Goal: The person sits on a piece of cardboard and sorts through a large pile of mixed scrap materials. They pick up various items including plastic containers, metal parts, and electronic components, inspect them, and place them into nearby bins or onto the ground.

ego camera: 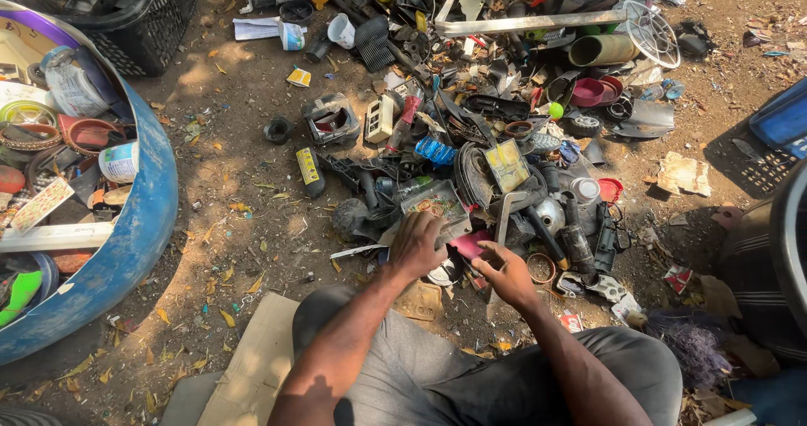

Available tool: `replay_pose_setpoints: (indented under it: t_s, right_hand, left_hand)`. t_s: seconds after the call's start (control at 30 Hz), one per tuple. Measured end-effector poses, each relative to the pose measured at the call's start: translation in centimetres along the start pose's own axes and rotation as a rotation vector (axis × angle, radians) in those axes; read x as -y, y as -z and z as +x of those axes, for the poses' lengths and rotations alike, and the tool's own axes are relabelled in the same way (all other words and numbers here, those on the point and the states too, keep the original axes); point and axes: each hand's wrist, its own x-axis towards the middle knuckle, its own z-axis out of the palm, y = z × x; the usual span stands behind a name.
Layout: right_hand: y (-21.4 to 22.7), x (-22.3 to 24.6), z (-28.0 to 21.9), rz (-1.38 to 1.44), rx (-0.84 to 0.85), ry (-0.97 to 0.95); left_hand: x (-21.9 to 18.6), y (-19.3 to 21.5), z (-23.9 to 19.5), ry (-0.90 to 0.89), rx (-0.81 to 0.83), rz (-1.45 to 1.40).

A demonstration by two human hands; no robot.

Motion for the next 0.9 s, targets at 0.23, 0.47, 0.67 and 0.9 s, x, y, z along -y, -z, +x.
replay_pose_setpoints:
  t_s: [0.23, 0.47, 0.67, 0.9]
  right_hand:
    - [0.9, -0.8, 0.2, 0.759, -0.098, -0.068]
    - [6.8, -0.4, -1.1, 0.925, -0.466, 0.090]
    - [11.6, 1.2, -3.7, 0.793, -0.956, 0.212]
    - [9.8, -1.0, -1.5, 0.897, -1.012, 0.033]
  left_hand:
    - [-6.6, 1.2, -2.9, -0.652, -0.193, 0.069]
    - [0.7, 2.6, -1.6, 0.326, -0.512, -0.206]
    - [3.7, -0.2, -0.8, 0.583, -0.243, -0.214]
    - [-0.1, -6.2, 12.3, 0.660, -0.273, -0.079]
